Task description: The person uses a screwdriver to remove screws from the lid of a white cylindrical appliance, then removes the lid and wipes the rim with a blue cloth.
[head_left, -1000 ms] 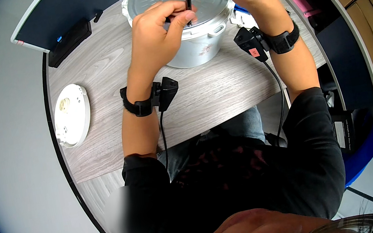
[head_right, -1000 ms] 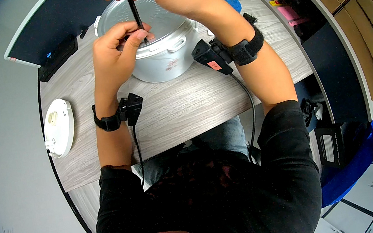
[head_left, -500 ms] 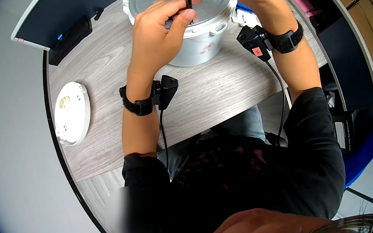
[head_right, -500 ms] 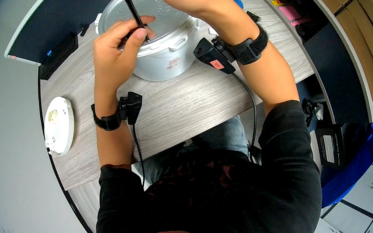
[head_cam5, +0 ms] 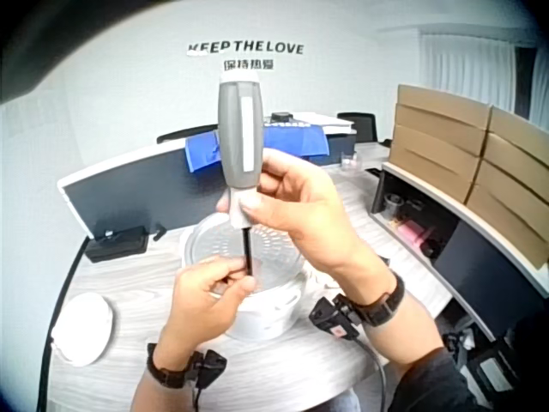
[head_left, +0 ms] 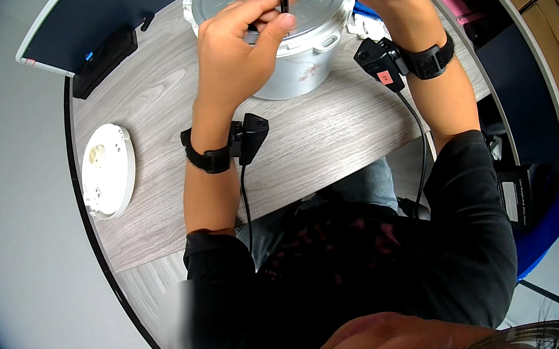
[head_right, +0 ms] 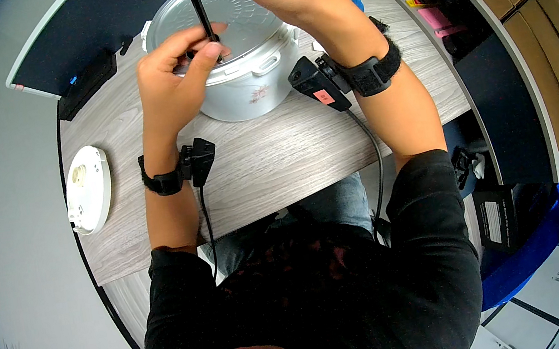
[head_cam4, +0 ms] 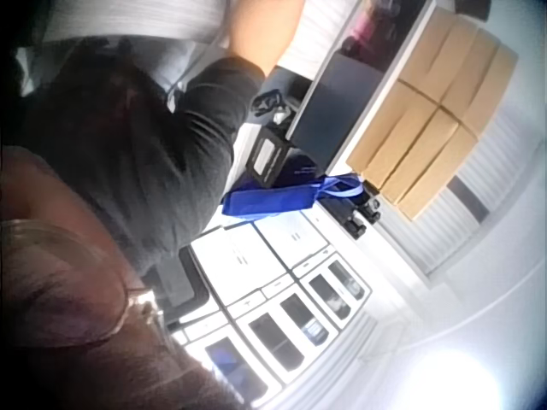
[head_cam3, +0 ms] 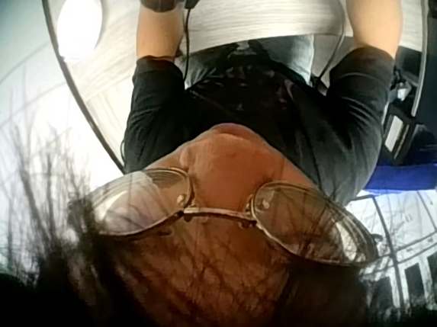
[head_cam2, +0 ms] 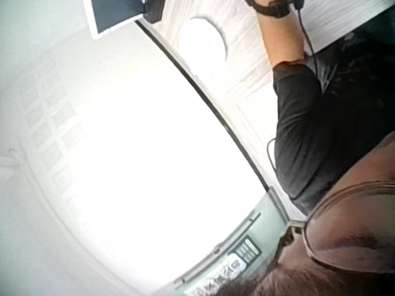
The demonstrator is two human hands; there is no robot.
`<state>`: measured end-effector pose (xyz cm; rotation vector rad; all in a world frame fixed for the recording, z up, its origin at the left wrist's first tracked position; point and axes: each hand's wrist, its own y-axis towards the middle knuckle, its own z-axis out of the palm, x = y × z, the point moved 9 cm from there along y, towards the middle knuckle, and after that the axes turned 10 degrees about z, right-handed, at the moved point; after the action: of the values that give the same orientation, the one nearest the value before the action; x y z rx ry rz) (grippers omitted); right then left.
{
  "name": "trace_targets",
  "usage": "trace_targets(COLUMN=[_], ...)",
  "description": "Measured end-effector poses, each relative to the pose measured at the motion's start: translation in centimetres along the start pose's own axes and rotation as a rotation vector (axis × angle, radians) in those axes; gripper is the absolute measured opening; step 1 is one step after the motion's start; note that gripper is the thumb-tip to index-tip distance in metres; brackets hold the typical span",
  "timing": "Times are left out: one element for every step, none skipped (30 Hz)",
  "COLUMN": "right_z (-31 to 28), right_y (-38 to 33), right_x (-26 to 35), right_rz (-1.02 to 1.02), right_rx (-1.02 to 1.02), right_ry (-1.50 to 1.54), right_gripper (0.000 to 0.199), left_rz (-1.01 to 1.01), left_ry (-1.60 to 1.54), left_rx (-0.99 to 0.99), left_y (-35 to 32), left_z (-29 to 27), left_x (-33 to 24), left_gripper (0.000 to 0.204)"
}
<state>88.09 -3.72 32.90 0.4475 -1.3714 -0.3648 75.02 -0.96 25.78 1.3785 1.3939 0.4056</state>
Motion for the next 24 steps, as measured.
trace_targets(right_z=[0.3, 0.3, 0.2, 0.2, 0.2, 0.3, 0.3, 0.4, 0.5, 1.0, 1.2, 1.2, 0.7, 1.2, 1.3, 1.6, 1.8, 1.8, 1.7, 1.6, 1.4, 1.2, 1.2, 1.3], right_y=[0.0, -0.1, 0.0, 0.1, 0.2, 0.2, 0.3, 0.3, 0.2, 0.0, -0.2, -0.2, -0.1, -0.1, -0.3, -0.7, -1.0, -1.0, -1.1, -1.1, -0.9, -0.7, -0.6, -0.7], right_x=[0.1, 0.1, -0.1, -0.4, -0.6, -0.5, -0.2, 0.0, 0.4, 0.6, 1.0, 0.9, 0.5, 0.7, 0.9, 1.3, 1.7, 1.8, 1.8, 1.8, 1.6, 1.1, 0.9, 0.8], right_rz=[0.028, 0.055, 0.047, 0.038, 0.030, 0.069, 0.107, 0.146, 0.126, 0.106, 0.085, 0.048, 0.012, -0.023, -0.011, 0.001, 0.014, 0.012, 0.011, 0.009, -0.005, -0.019, -0.032, -0.009], right_rx=[-0.011, -0.025, -0.035, -0.044, -0.051, -0.031, -0.012, 0.004, -0.037, -0.078, -0.118, -0.080, -0.043, -0.003, -0.033, -0.062, -0.093, -0.093, -0.092, -0.093, -0.068, -0.043, -0.017, -0.013], right_ry=[-0.013, -0.029, -0.085, -0.141, -0.195, -0.264, -0.332, -0.402, -0.365, -0.329, -0.292, -0.287, -0.283, -0.276, -0.341, -0.406, -0.473, -0.499, -0.526, -0.553, -0.423, -0.293, -0.161, -0.112], right_gripper=[0.036, 0.036, 0.036, 0.035, 0.035, 0.035, 0.035, 0.035, 0.035, 0.034, 0.034, 0.034, 0.034, 0.034, 0.034, 0.034, 0.034, 0.035, 0.035, 0.036, 0.036, 0.036, 0.036, 0.036], left_rz=[0.015, 0.000, -0.015, -0.030, -0.026, -0.021, -0.017, -0.016, -0.015, -0.014, -0.016, -0.018, -0.021, -0.023, -0.025, -0.027, -0.025, -0.023, -0.022, -0.018, -0.014, -0.011, 0.003, 0.017], left_ry=[-0.012, -0.027, -0.043, -0.059, -0.063, -0.066, -0.070, -0.034, 0.003, 0.039, 0.038, 0.037, 0.036, 0.039, 0.043, 0.047, 0.059, 0.072, 0.085, 0.041, -0.002, -0.046, -0.029, -0.012], left_rx=[0.010, 0.004, -0.002, -0.008, -0.026, -0.045, -0.064, -0.057, -0.050, -0.043, -0.056, -0.070, -0.084, -0.082, -0.081, -0.080, -0.062, -0.044, -0.026, -0.035, -0.045, -0.054, -0.005, 0.045], left_y=[0.0, 0.0, -0.1, -0.1, -0.1, -0.2, -0.2, -0.1, 0.0, 0.1, 0.1, 0.2, 0.2, 0.2, 0.1, 0.1, 0.1, 0.0, 0.0, -0.1, -0.1, -0.1, -0.1, -0.2], left_z=[0.0, 0.1, 0.2, 0.3, 0.3, 0.3, 0.2, 0.2, 0.1, 0.1, 0.0, 0.0, 0.0, 0.0, 0.0, 0.0, 0.1, 0.1, 0.1, 0.2, 0.2, 0.2, 0.4, 0.3], left_x=[0.1, 0.2, 0.2, 0.3, 0.4, 0.5, 0.6, 0.4, 0.1, -0.1, -0.2, -0.2, -0.2, -0.2, -0.2, -0.2, -0.3, -0.3, -0.4, -0.4, -0.3, -0.2, -0.3, -0.2], left_gripper=[0.008, 0.008, 0.008, 0.008, 0.008, 0.008, 0.009, 0.009, 0.011, 0.013, 0.014, 0.017, 0.019, 0.020, 0.020, 0.021, 0.020, 0.018, 0.017, 0.016, 0.015, 0.016, 0.016, 0.017])
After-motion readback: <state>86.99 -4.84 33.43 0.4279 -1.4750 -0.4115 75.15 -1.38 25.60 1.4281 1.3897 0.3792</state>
